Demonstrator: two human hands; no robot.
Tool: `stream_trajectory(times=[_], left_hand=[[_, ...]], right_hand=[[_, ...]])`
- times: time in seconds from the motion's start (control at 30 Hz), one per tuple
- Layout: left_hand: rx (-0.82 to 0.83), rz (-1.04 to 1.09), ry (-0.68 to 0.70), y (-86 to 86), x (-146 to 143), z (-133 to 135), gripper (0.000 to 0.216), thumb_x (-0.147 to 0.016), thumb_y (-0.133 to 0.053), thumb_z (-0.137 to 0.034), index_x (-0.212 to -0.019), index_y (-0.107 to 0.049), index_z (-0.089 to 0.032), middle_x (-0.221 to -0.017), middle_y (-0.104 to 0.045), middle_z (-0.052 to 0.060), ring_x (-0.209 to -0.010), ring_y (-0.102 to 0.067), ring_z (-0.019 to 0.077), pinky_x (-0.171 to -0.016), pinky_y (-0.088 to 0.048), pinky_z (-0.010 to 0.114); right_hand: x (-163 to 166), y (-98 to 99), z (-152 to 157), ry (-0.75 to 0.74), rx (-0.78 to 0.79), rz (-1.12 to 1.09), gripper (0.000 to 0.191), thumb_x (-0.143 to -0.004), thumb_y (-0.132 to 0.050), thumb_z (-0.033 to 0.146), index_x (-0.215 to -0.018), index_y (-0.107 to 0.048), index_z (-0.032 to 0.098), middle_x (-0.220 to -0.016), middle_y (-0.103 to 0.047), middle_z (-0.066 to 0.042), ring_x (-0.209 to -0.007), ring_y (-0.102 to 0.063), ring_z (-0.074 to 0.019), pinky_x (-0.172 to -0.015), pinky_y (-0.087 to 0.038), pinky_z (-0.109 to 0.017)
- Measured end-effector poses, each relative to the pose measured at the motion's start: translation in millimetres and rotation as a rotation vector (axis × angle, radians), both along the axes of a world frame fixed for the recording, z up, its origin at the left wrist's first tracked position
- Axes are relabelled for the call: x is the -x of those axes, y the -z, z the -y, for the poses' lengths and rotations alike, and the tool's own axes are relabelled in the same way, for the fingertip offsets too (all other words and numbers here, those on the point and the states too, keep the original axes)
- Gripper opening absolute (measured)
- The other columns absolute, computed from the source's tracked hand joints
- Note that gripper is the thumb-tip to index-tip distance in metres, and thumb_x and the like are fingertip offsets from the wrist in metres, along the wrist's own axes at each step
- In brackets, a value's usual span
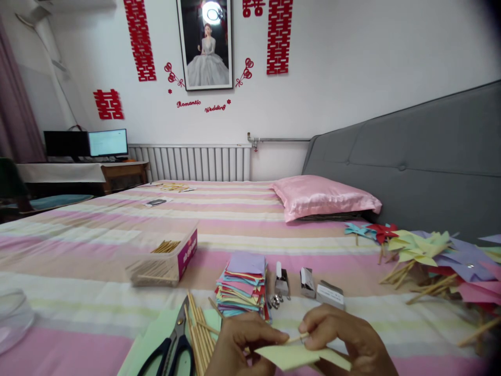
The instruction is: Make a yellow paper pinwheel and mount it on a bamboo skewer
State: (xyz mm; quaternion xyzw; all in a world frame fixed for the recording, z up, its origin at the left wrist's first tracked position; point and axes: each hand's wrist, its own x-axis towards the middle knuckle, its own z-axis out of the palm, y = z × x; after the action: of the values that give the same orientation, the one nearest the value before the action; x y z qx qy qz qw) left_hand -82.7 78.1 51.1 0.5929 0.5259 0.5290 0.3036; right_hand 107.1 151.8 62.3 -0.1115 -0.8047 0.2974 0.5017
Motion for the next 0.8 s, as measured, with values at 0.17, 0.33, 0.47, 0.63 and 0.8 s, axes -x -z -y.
stream_trajectory(times=[0.17, 0.33, 0.47, 0.63, 0.8], left_hand=[[0.044, -0.08, 0.001, 0.8, 3.6, -1.7, 0.043, -0.054, -0.053, 0.003, -0.085, -0.072, -0.02, -0.085, -0.062, 0.007, -0.079, -0.061, 0.0209, -0.066, -0.046, 0.028], [0.032, -0.095, 0.025, -5.8, 1.5, -2.2, 0.041, -0.056, -0.053, 0.002, -0.084, -0.073, -0.019, -0.082, -0.062, 0.008, -0.074, -0.061, 0.0201, -0.062, -0.045, 0.027], [0.039, -0.075, 0.029, -11.9, -1.4, -2.4, 0.039, -0.053, -0.054, 0.003, -0.08, -0.074, -0.018, -0.069, -0.06, 0.005, -0.064, -0.058, 0.0168, -0.056, -0.041, 0.025], [0.032, -0.054, 0.033, -4.1, 2.0, -1.4, 0.041, -0.054, -0.055, 0.005, -0.081, -0.073, -0.021, -0.076, -0.06, 0.004, -0.07, -0.058, 0.0175, -0.06, -0.042, 0.026], [-0.045, -0.022, 0.051, 0.5, 4.6, -2.1, 0.036, -0.059, -0.061, 0.0, -0.085, -0.07, -0.022, -0.08, -0.059, 0.003, -0.069, -0.059, 0.0155, -0.06, -0.043, 0.026]], right_hand=[[-1.1, -0.2, -0.4, 0.005, -0.018, 0.018, 0.027, -0.065, -0.073, 0.006, -0.079, -0.061, 0.025, -0.082, -0.066, 0.001, -0.072, -0.067, -0.0141, -0.063, -0.053, -0.02], [1.2, -5.7, 2.6, 0.028, -0.012, -0.008, 0.025, -0.065, -0.074, 0.009, -0.077, -0.061, 0.025, -0.08, -0.066, 0.001, -0.07, -0.067, -0.0138, -0.062, -0.053, -0.019], [2.0, -5.4, 3.5, 0.027, -0.006, -0.005, 0.024, -0.064, -0.074, 0.009, -0.076, -0.06, 0.025, -0.079, -0.066, 0.002, -0.069, -0.067, -0.0135, -0.061, -0.053, -0.019], [0.6, -0.1, 0.7, 0.017, 0.032, 0.001, 0.024, -0.063, -0.075, 0.009, -0.075, -0.061, 0.025, -0.08, -0.067, 0.002, -0.069, -0.067, -0.0134, -0.062, -0.052, -0.019], [1.1, -1.8, -0.6, 0.015, 0.007, -0.014, 0.025, -0.061, -0.076, 0.008, -0.074, -0.062, 0.024, -0.077, -0.069, 0.001, -0.064, -0.067, -0.0138, -0.058, -0.053, -0.018]])
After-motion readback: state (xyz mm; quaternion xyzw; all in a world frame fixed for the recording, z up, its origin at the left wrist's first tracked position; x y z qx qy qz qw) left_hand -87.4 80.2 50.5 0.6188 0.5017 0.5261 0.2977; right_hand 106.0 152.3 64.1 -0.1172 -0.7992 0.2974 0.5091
